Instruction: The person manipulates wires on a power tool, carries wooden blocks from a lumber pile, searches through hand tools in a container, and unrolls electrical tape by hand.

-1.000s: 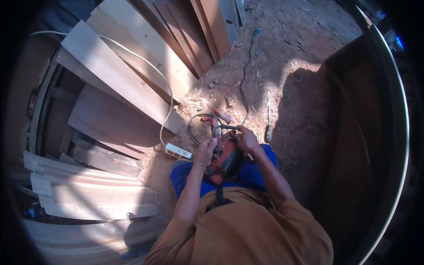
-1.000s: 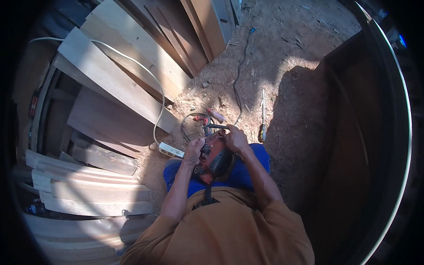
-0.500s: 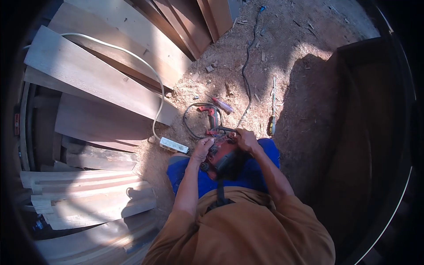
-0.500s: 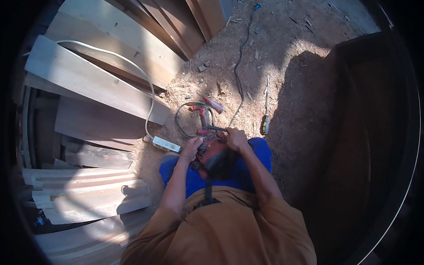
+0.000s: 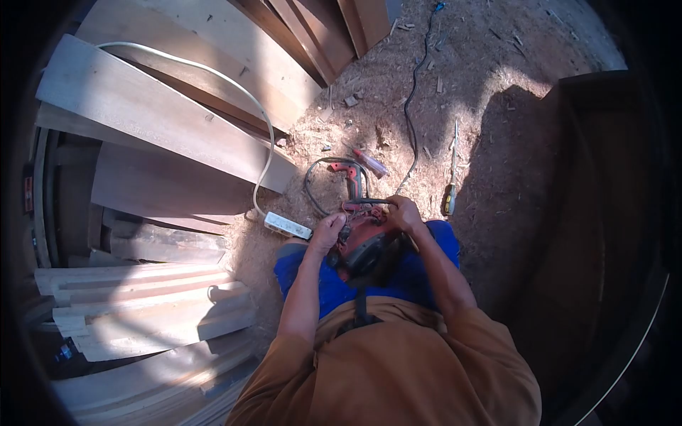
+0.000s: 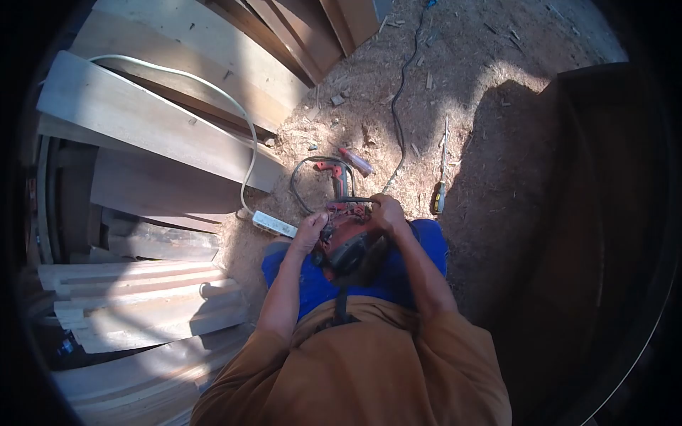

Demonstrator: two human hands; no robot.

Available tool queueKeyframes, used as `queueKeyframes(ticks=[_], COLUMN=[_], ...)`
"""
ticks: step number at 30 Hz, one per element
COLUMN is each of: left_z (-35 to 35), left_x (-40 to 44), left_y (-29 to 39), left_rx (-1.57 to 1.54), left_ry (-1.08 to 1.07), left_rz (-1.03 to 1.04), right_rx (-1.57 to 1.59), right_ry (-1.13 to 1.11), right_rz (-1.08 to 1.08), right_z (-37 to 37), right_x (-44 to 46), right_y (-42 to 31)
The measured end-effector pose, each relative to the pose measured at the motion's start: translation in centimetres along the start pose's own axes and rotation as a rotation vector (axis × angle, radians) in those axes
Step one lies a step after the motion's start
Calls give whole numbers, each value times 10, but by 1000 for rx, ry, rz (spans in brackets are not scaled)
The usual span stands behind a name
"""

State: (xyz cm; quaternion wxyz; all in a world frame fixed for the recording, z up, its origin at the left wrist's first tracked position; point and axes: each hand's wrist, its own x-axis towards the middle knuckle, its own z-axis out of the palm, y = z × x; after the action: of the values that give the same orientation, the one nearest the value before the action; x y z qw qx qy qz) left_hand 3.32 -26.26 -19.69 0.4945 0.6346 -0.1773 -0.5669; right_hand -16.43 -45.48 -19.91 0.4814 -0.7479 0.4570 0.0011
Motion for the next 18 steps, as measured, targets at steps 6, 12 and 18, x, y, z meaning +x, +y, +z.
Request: queueKeyframes(ticks=[6, 12, 18], left_z=[14, 18, 6], left_x=[0, 7, 27], left_y=[-19, -9, -10], left_rx=[196, 274, 251], left_ry=[321, 349, 181], left_rz=[56, 40, 21], right_rx=[-164, -290, -158], right_ry=[29, -20, -28], right_rz=[58, 52, 92], right_z=[-6, -16, -15], right_x=[-3, -17, -25], right_y=[0, -13, -6])
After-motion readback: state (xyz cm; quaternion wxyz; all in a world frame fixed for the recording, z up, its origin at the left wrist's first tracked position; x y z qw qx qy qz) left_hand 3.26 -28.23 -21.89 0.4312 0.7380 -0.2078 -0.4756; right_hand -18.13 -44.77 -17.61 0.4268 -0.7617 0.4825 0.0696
